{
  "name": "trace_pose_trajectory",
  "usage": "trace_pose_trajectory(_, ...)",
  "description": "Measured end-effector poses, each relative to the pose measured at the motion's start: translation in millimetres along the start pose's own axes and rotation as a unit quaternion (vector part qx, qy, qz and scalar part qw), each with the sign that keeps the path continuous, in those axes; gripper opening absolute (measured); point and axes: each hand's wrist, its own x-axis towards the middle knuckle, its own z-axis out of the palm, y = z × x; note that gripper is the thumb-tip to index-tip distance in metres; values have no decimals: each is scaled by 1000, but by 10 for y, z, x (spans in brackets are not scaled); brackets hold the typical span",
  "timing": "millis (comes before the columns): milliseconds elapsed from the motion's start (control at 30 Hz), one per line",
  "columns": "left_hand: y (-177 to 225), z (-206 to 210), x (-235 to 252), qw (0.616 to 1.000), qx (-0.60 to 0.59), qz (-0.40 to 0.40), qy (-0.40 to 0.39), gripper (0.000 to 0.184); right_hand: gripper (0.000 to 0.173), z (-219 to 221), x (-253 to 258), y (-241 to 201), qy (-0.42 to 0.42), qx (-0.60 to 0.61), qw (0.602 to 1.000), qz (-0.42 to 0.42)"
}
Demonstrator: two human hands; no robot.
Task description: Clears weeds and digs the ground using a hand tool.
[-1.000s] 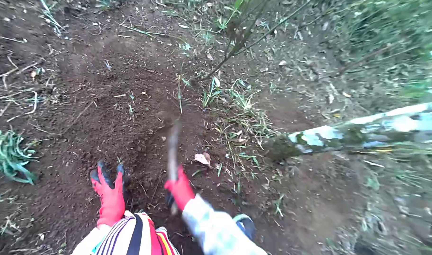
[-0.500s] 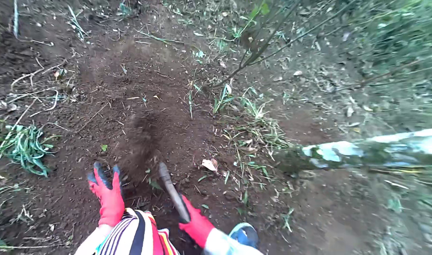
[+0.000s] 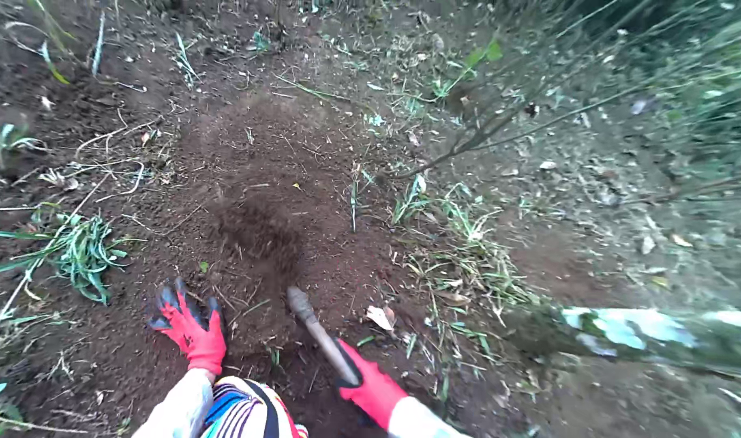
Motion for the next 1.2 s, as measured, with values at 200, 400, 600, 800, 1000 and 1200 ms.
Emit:
trace_pose_trajectory(200, -10, 33, -54, 999, -2, 34, 25, 90, 72, -1381, 910, -1140, 182, 157, 966, -94)
trace_pose_trajectory(400, -78, 59, -78, 999, 3, 30, 30, 97, 89, -408, 997, -1194, 38, 60, 991, -117)
trace_pose_trajectory(600, -4, 28, -129, 1000, -3, 12, 4, 100, 87, -1251, 347, -473, 98, -86, 989, -68)
trace_pose_trajectory(800, -7, -9, -66, 998, -58, 2, 21, 95, 69, -1240, 1392, -1886, 140, 160, 958, -191)
trace_pose_trajectory(1000, -57, -408, 755, 994, -104, -21, 15, 71, 83, -614, 638, -777, 23, -151, 976, -154)
trace_pose_trajectory(1200, -90, -292, 1207, 980, 98, 21, -173, 65, 81, -1233, 584, -401, 129, 91, 981, -117)
